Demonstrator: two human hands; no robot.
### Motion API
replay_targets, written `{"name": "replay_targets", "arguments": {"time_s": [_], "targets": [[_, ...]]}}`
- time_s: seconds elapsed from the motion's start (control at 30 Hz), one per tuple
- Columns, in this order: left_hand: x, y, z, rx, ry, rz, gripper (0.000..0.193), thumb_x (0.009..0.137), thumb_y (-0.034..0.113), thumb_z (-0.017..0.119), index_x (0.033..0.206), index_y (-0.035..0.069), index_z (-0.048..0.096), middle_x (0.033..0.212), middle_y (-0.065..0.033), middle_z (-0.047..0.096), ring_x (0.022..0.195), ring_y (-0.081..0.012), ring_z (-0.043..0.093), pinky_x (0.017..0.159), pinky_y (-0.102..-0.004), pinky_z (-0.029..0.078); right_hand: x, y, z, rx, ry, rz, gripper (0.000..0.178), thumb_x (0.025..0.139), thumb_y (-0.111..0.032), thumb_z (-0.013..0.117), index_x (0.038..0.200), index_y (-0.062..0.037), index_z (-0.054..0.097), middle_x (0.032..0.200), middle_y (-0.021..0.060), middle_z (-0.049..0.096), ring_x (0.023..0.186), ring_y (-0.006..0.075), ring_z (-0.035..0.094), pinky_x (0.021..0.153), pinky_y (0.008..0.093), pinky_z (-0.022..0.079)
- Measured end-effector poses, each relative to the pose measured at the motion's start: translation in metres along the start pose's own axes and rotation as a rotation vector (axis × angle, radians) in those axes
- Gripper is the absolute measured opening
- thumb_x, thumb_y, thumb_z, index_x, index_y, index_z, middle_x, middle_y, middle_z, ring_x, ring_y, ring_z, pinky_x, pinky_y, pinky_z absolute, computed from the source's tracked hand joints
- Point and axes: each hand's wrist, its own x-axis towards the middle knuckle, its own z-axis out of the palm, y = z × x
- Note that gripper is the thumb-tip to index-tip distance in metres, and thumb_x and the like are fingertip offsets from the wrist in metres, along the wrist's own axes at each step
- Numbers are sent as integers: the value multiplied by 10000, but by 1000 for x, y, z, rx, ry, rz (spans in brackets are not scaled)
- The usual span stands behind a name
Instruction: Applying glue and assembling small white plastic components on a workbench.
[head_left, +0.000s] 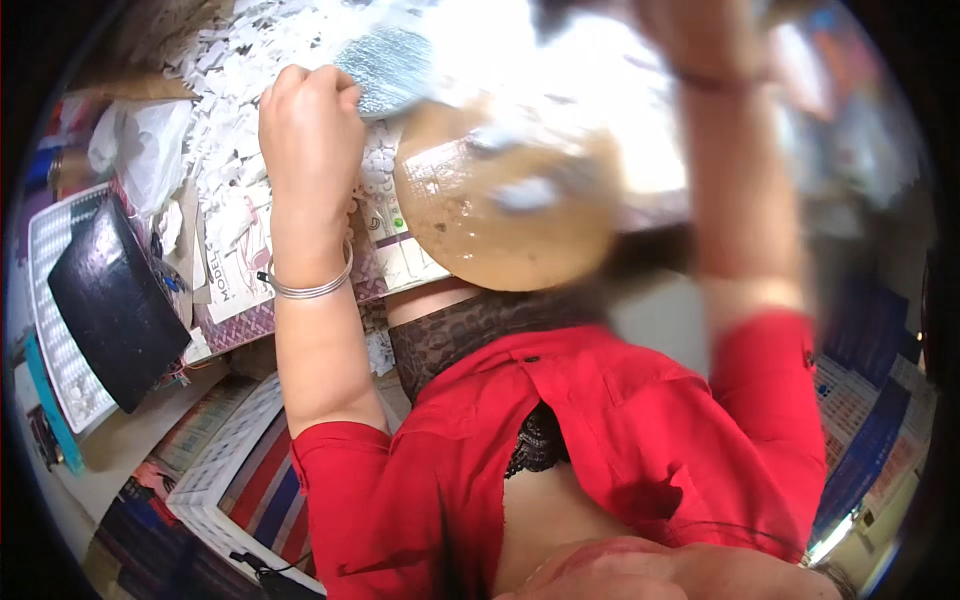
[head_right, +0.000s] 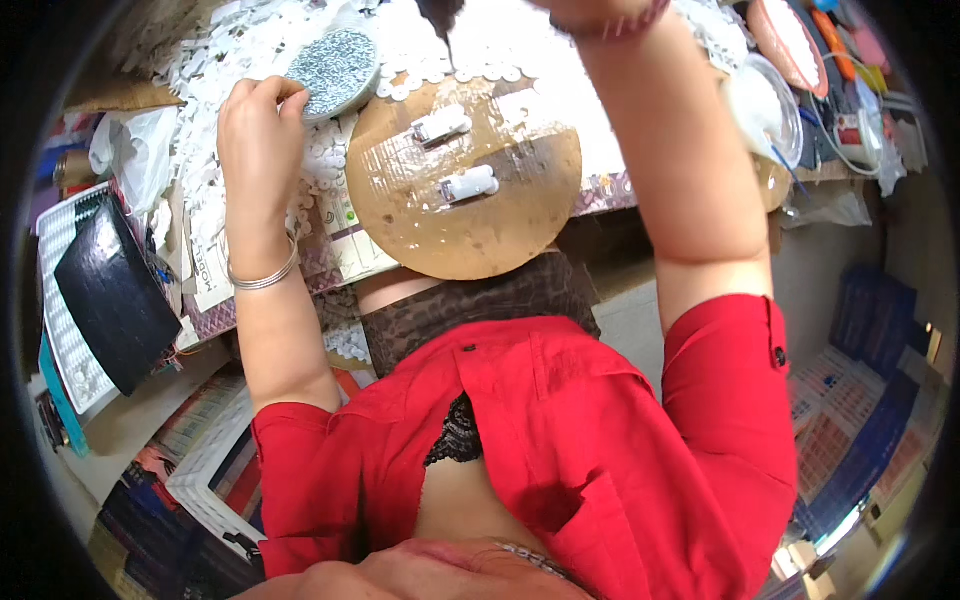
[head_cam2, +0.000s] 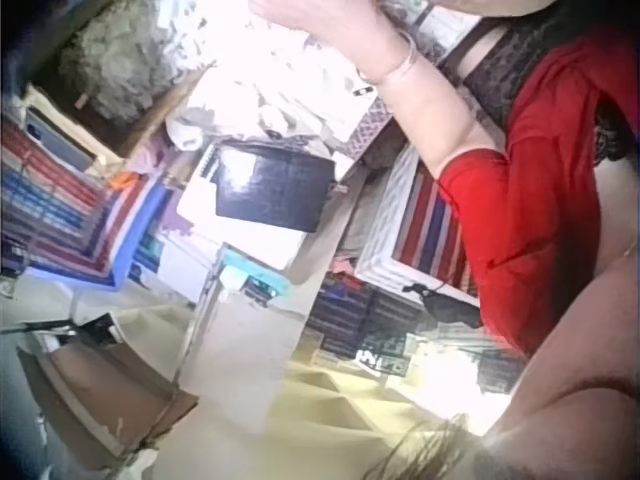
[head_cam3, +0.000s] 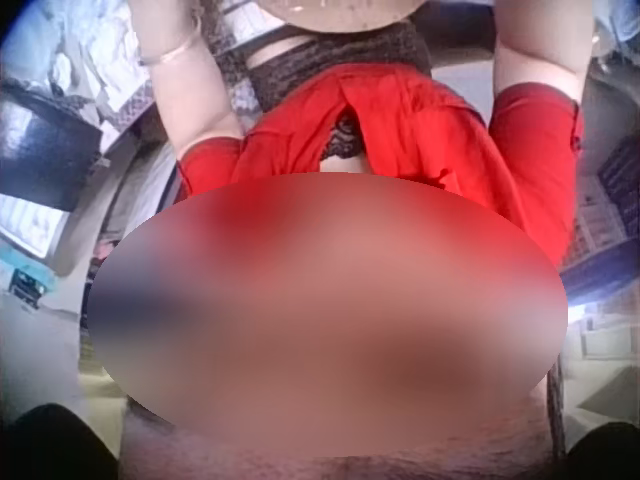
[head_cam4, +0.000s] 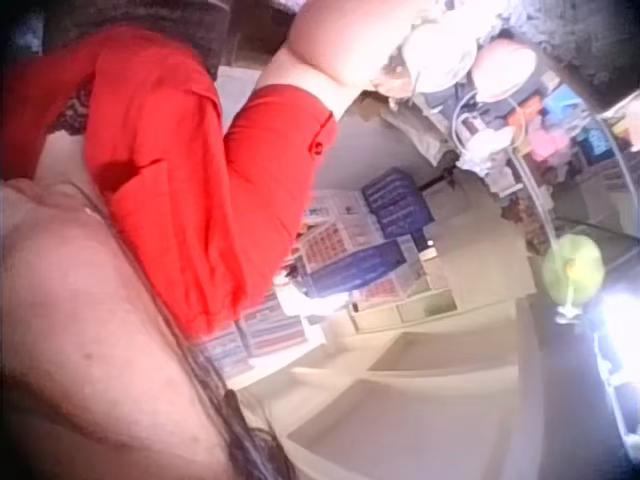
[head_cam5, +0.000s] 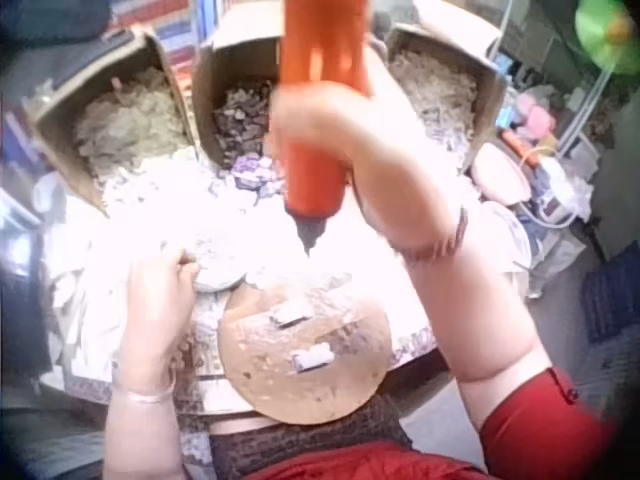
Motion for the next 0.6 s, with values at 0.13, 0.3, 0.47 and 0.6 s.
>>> {"name": "replay_targets", "arguments": {"time_s": [0.13, 0.3, 0.47, 0.6], "targets": [[0, -4, -1, 14, 48, 28, 77, 814, 62, 679, 884, 30, 687, 857, -154, 628, 845, -348, 591, 794, -429, 482, -64, -30, 47, 473, 150, 391, 476, 916, -186, 632, 1332, -36, 458, 772, 17, 593, 716, 114, 588, 620, 273, 480], [-10, 31, 2, -519, 8, 143, 194, 808, 21, 687, 1002, 35, 673, 965, -139, 661, 924, -344, 605, 848, -428, 488, -96, 2, 52, 176, 142, 354, 600, 874, -318, 709, 1295, -17, 406, 806, 54, 594, 697, 147, 579, 689, 287, 492], [-41, 48, 40, -591, -182, 346, 256, 721, 16, 735, 971, 8, 681, 995, -125, 657, 949, -346, 600, 846, -423, 493, -117, 27, 51, 55, 280, 588, 175, 890, -224, 689, 922, -85, 588, 880, 27, 584, 773, 102, 537, 653, 279, 444], [-39, 57, 34, -534, -191, 327, 227, 738, 51, 751, 959, 46, 699, 970, -86, 668, 917, -308, 597, 824, -393, 472, -114, 17, 46, 377, 307, 315, 526, 868, -373, 701, 1189, -29, 467, 844, 58, 582, 720, 161, 566, 661, 300, 485]]}}
